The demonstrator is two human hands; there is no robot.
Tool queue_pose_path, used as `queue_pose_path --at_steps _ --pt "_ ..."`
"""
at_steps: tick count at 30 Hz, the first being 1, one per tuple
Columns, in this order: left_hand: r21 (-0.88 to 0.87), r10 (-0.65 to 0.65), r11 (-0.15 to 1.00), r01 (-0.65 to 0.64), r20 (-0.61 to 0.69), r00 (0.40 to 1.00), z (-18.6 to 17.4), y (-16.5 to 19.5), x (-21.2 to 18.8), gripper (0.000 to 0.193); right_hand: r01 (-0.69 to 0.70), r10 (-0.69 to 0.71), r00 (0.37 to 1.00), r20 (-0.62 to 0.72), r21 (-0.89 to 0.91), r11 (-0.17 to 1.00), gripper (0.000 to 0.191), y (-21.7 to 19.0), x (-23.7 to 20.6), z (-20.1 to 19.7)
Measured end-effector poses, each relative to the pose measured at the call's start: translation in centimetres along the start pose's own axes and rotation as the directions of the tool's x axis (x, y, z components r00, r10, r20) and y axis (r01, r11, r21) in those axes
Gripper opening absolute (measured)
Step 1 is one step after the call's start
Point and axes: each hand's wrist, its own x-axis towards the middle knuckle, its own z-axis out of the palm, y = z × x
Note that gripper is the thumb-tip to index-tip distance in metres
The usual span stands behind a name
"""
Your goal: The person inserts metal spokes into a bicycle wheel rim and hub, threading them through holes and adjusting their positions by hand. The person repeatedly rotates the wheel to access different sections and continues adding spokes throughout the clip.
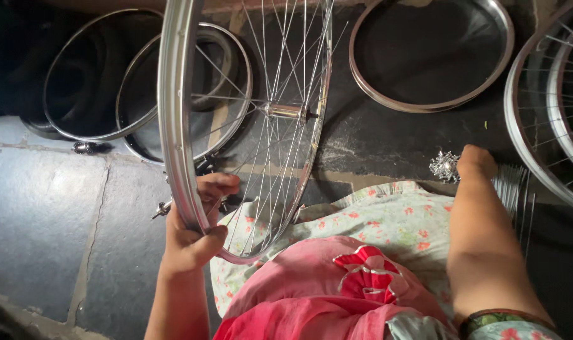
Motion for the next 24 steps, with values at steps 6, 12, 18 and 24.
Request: queue_pose_path --at_steps 6,12,18,24 --pt "-0.015 0.040 0.999 -0.039 0.041 0.998 2.6 7.2 3.3 0.062 0.074 0.009 0.949 -0.315 0.251 0.965 0.017 1.1 -0.5 -7.4" --pt "0.088 0.053 0.995 -0.057 0.040 0.998 5.9 6.7 3.9 0.065 0.541 -0.338 0.835 -0.435 0.763 0.355 0.011 -2.4 -11.2 -9.4" --pt "0.169 0.102 0.981 -0.090 -0.065 0.993 13.1 11.5 7.8 0.071 0.486 -0.876 0.239 -0.419 0.832 -0.266 0.007 -6.9 -33.9 -20.5" --pt "0.275 0.223 0.947 -0.167 -0.187 0.957 18.9 7.3 6.7 0.062 0.322 -0.874 0.368 -0.318 0.925 -0.202 0.014 -5.8 -40.4 -21.4"
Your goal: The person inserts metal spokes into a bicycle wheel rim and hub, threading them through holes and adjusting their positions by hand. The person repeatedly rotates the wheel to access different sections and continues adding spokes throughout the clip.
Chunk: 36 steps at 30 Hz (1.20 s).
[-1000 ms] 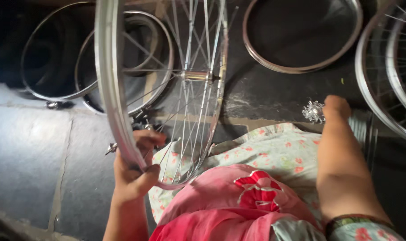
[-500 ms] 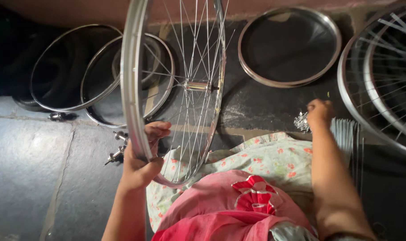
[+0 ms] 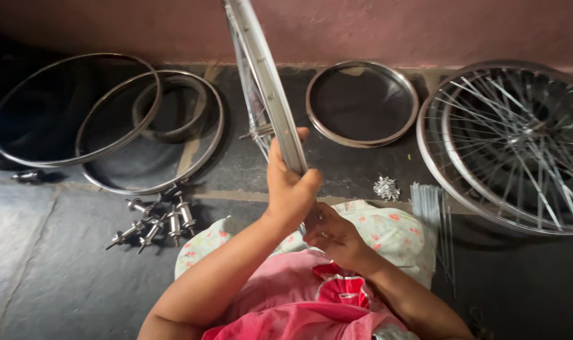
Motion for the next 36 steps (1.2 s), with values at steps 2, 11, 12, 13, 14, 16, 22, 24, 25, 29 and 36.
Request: queue_pose_path --at_steps 2,11,12,13,14,16,22,24,25,29,36 --pt "-0.007 0.052 0.999 -0.052 0.006 0.999 -0.2 -0.5 -1.8 0.059 0.159 -0.168 0.984 -0.053 -0.152 0.976 0.010 1.6 -1.4 0.5" --pt "-0.279 0.035 0.950 0.142 0.547 0.837 -7.3 -6.0 -4.4 0.022 0.201 -0.246 0.958 -0.147 -0.269 0.942 0.014 6.5 -9.3 0.6" --pt "-0.262 0.042 0.959 0.112 0.520 0.853 -6.9 -6.8 -4.5 0.019 0.187 -0.239 0.960 -0.149 -0.298 0.936 0.014 7.0 -9.5 0.5" --pt "-0.244 0.052 0.967 0.080 0.490 0.870 -6.4 -7.6 -4.6 0.016 0.190 -0.236 0.959 -0.154 -0.266 0.945 0.014 7.6 -9.6 0.5" --pt "-0.224 0.066 0.974 0.043 0.457 0.887 -6.0 -7.9 -4.5 0.014 0.198 -0.237 0.959 -0.155 -0.234 0.952 0.014 7.8 -9.6 0.5" --pt "-0.267 0.089 0.963 0.040 0.452 0.888 -5.5 -7.8 -4.2 0.013 0.215 -0.249 0.956 -0.156 -0.208 0.954 0.014 7.8 -9.5 0.5" --pt "-0.266 0.313 0.940 -0.213 0.424 0.850 -4.6 -4.3 -2.2 0.017 0.224 -0.249 0.954 -0.168 -0.150 0.963 0.015 4.5 -9.8 0.8" --pt "-0.413 0.152 0.907 0.077 0.493 0.856 -3.9 -3.7 -2.3 0.018 0.223 -0.236 0.953 -0.192 -0.084 0.971 0.015 3.6 -9.8 1.0" --pt "-0.466 0.068 0.856 0.223 0.531 0.845 -3.6 -3.5 -2.6 0.018 0.211 -0.227 0.955 -0.190 -0.099 0.972 0.016 3.2 -9.9 1.1" --pt "-0.562 -0.036 0.710 0.424 0.573 0.819 -3.8 -2.9 -4.1 0.018 0.255 -0.287 0.944 -0.161 -0.196 0.947 0.018 1.8 -10.3 1.8" --pt "-0.609 0.048 0.738 0.289 0.475 0.878 -3.4 -1.4 -2.6 0.016 -0.112 0.119 0.971 -0.210 0.046 0.993 0.015 -2.7 -9.2 1.6"
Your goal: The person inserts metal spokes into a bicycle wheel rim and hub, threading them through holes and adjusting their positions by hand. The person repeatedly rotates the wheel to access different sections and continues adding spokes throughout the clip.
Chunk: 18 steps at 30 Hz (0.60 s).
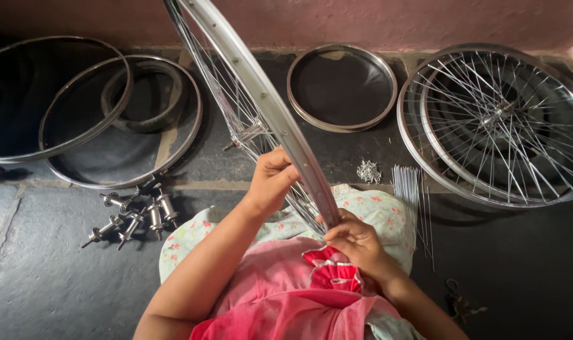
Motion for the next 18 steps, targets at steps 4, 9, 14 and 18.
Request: queue_pose_path --at_steps 4,9,14,18 --pt "0.032 0.079 0.996 -0.081 0.052 0.996 1.2 1.2 0.9 0.012 0.230 -0.249 0.965 -0.081 -0.196 0.953 0.017 -6.0 -0.4 -0.1" --pt "-0.062 -0.003 0.998 0.005 0.029 1.000 2.5 2.6 0.9 0.012 0.279 -0.473 0.831 -0.292 -0.516 0.810 0.015 -11.6 0.6 2.1" --pt "-0.114 -0.028 0.993 0.028 0.003 1.000 3.1 4.5 1.5 0.012 0.324 -0.675 0.729 -0.116 -0.810 0.489 0.025 -17.8 2.5 5.5" --pt "-0.093 -0.024 0.995 0.024 -0.001 1.000 3.7 6.1 2.0 0.013 0.351 -0.748 0.659 -0.072 -0.851 0.390 0.026 -21.8 4.2 8.0"
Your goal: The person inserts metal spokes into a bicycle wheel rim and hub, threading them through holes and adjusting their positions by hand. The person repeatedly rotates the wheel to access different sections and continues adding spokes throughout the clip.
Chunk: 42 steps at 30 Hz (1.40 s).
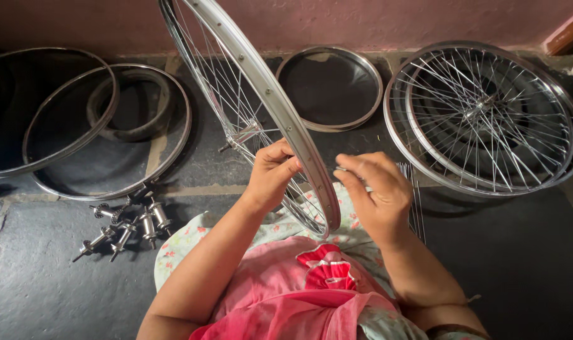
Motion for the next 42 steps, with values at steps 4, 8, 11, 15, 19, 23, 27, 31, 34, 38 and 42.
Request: queue_pose_path --at_steps 4,8,11,15,19,23,27,31,34,38,42 --pt "0.025 0.005 1.000 -0.005 0.013 1.000 0.1 0.8 0.3 0.012 0.109 -0.110 0.993 -0.029 -0.048 0.993 0.023 -1.1 1.8 0.9" --pt "-0.014 -0.006 1.000 0.006 0.009 1.000 -0.2 0.8 0.2 0.013 0.177 -0.176 0.984 0.020 -0.111 0.978 0.026 -1.5 1.7 1.8" --pt "0.026 -0.014 1.000 0.014 0.017 1.000 -0.4 0.7 0.2 0.013 0.200 -0.200 0.980 0.023 -0.201 0.959 0.028 -1.8 1.6 2.6" --pt "0.015 -0.016 1.000 0.016 0.009 1.000 -0.2 0.7 0.6 0.013 0.217 -0.210 0.976 0.060 -0.346 0.913 0.027 -2.4 2.1 2.9" --pt "0.029 -0.008 1.000 0.008 0.009 1.000 0.4 0.7 1.2 0.013 0.291 -0.272 0.956 0.108 -0.432 0.854 0.027 -3.3 3.0 2.3" --pt "0.016 -0.002 1.000 0.001 0.012 1.000 1.0 1.2 1.9 0.012 0.316 -0.257 0.948 0.189 -0.447 0.837 0.024 -4.0 4.5 1.9" --pt "-0.012 -0.031 0.999 0.031 -0.003 1.000 1.5 2.1 2.5 0.013 0.210 -0.191 0.977 0.096 -0.257 0.943 0.021 -3.9 5.5 1.6" --pt "0.009 -0.010 1.000 0.010 0.004 1.000 2.1 2.7 2.8 0.011 0.157 -0.157 0.988 0.014 -0.164 0.974 0.018 -3.2 5.6 1.4" --pt "-0.029 -0.025 0.999 0.025 0.014 1.000 2.5 3.0 2.8 0.012 0.201 -0.201 0.979 0.016 -0.162 0.966 0.020 -2.8 5.4 1.2" --pt "-0.029 -0.036 0.999 0.037 0.021 0.999 3.1 3.9 3.3 0.012 0.223 -0.223 0.974 0.022 -0.225 0.949 0.021 -3.1 5.7 0.9" --pt "-0.032 -0.035 0.999 0.036 0.035 0.999 3.9 4.9 4.1 0.013 0.214 -0.218 0.976 0.013 -0.255 0.943 0.021 -4.0 6.9 0.5"
